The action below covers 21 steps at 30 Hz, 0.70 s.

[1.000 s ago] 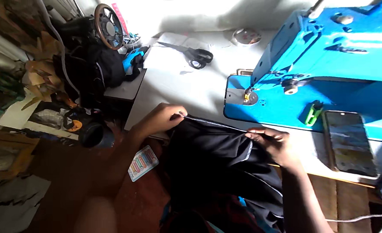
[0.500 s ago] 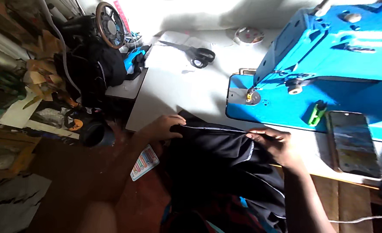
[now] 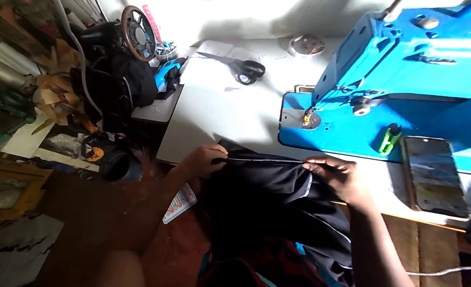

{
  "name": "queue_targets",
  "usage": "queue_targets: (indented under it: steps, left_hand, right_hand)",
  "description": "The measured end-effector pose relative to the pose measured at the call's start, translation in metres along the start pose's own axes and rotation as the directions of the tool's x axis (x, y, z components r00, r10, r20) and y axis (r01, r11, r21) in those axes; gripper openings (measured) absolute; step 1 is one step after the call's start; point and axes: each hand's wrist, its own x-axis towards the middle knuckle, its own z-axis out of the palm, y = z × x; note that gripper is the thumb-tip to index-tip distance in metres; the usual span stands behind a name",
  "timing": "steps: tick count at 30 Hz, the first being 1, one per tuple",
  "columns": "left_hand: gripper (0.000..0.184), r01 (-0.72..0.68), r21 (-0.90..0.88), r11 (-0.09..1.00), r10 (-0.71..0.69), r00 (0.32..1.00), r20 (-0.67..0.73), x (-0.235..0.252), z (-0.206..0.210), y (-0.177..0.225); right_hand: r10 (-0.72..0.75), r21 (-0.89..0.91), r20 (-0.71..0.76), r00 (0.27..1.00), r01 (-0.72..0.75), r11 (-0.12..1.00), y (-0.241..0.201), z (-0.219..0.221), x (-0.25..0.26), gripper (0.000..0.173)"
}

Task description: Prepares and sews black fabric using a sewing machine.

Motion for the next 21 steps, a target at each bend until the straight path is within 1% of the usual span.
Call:
queue_targets:
  steps: [2, 5, 8, 14, 17, 19, 21]
  left_hand:
    - [0.011, 0.017, -0.037, 0.999, -0.018, 0.999, -0.028, 0.002, -0.001, 0.001]
    - [0.011, -0.003, -0.045, 0.999, 0.000, 0.998, -0.063, 0.004, -0.003, 0.001]
    - [0.011, -0.003, -0.028, 1.000, 0.002, 0.998, -0.055, 0.006, -0.006, 0.003]
    - [0.013, 0.038, -0.035, 0.999, -0.040, 0.998, -0.050, 0.006, -0.013, 0.004]
    - [0.014, 0.046, -0.040, 0.998, -0.048, 0.998, -0.046, 0.008, -0.010, 0.002]
    - [0.016, 0.069, -0.053, 0.996, -0.071, 0.997, -0.028, 0.010, -0.006, 0.002]
    - [0.017, 0.050, -0.078, 0.996, -0.051, 0.999, -0.015, 0.009, -0.004, 0.001]
  right_hand:
    - [0.017, 0.004, -0.003, 1.000, -0.017, 1.000, -0.002, 0.000, 0.000, 0.024]
    - [0.020, 0.002, -0.002, 1.000, -0.020, 1.000, -0.002, -0.001, 0.000, 0.023]
    - [0.026, 0.015, 0.000, 1.000, -0.026, 1.000, -0.004, 0.000, 0.000, 0.022]
    - [0.015, 0.002, 0.009, 1.000, -0.015, 1.000, -0.003, 0.003, 0.002, 0.024]
    - [0.019, -0.030, 0.016, 1.000, -0.018, 0.999, 0.002, 0.000, -0.004, 0.027]
    - [0.004, -0.084, 0.031, 1.000, -0.001, 0.996, -0.001, -0.002, -0.005, 0.031]
    - [0.014, -0.149, 0.112, 0.994, 0.003, 0.989, -0.010, -0.009, -0.003, 0.033]
